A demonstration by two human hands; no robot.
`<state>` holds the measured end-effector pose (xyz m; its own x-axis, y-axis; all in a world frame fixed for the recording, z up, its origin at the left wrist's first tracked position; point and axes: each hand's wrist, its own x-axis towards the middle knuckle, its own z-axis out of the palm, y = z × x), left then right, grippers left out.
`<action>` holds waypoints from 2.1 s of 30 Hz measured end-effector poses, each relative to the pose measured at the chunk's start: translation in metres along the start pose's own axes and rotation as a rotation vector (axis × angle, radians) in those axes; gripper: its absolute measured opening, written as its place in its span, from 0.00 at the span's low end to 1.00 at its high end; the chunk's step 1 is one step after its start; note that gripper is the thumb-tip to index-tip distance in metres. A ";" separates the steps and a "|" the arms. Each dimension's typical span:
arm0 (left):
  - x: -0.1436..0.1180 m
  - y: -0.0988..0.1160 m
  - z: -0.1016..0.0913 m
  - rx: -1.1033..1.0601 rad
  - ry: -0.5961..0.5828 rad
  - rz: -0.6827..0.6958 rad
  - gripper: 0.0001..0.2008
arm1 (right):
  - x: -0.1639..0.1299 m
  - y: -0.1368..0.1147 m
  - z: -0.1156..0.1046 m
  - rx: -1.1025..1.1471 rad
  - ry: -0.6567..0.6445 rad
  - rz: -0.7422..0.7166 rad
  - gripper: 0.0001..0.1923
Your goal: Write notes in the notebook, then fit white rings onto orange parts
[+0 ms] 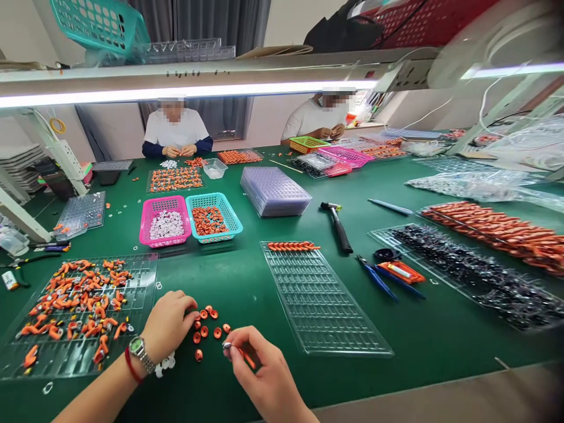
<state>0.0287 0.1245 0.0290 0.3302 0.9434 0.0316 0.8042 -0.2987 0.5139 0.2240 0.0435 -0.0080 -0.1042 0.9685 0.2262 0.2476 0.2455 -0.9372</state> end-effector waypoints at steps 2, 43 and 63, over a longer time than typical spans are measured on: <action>0.003 0.001 0.004 -0.013 -0.012 -0.015 0.04 | -0.001 0.003 0.000 -0.045 -0.015 0.039 0.07; -0.088 0.031 0.017 -0.745 0.279 -0.131 0.05 | 0.013 -0.045 0.014 -0.144 -0.141 -0.051 0.06; -0.094 0.051 0.004 -1.046 0.330 -0.209 0.06 | 0.012 -0.056 -0.002 0.188 -0.399 0.145 0.06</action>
<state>0.0407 0.0205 0.0486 -0.0350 0.9994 0.0060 -0.0352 -0.0072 0.9994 0.2106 0.0412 0.0472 -0.4534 0.8913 0.0036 0.1119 0.0609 -0.9918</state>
